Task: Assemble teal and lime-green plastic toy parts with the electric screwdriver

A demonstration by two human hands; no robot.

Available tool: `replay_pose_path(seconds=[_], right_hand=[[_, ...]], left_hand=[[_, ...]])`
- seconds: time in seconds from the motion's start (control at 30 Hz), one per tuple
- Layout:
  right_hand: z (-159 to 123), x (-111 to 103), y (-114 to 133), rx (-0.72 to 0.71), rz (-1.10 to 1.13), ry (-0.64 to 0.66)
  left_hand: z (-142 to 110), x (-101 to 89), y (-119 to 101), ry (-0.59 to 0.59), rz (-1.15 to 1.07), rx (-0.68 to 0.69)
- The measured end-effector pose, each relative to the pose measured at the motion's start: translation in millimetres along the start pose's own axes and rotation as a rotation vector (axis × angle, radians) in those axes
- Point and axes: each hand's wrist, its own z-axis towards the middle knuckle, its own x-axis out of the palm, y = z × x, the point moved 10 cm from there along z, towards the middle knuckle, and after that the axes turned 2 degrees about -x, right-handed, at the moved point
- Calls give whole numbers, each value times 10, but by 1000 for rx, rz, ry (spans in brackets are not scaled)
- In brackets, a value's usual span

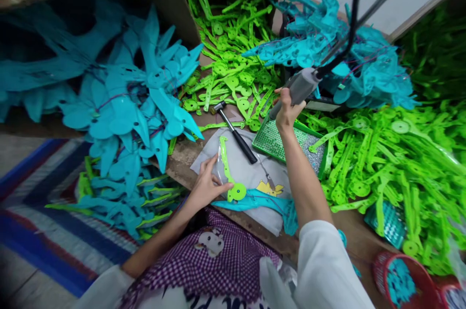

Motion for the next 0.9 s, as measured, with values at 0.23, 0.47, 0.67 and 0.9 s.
replay_pose_path(seconds=[0.23,0.47,0.67,0.9], right_hand=[[-411,-37,760,-13,141,13],[-1682,519,700,152,199,591],[-1776,693,560,258,163,628],[-1813,825,641,302,176,652]], left_hand=[[-5,18,11,-19,14,2],[19,-3,-1,-48,61,20],[16,15,39,-35,33,0],[20,8,13,-62,24,63]])
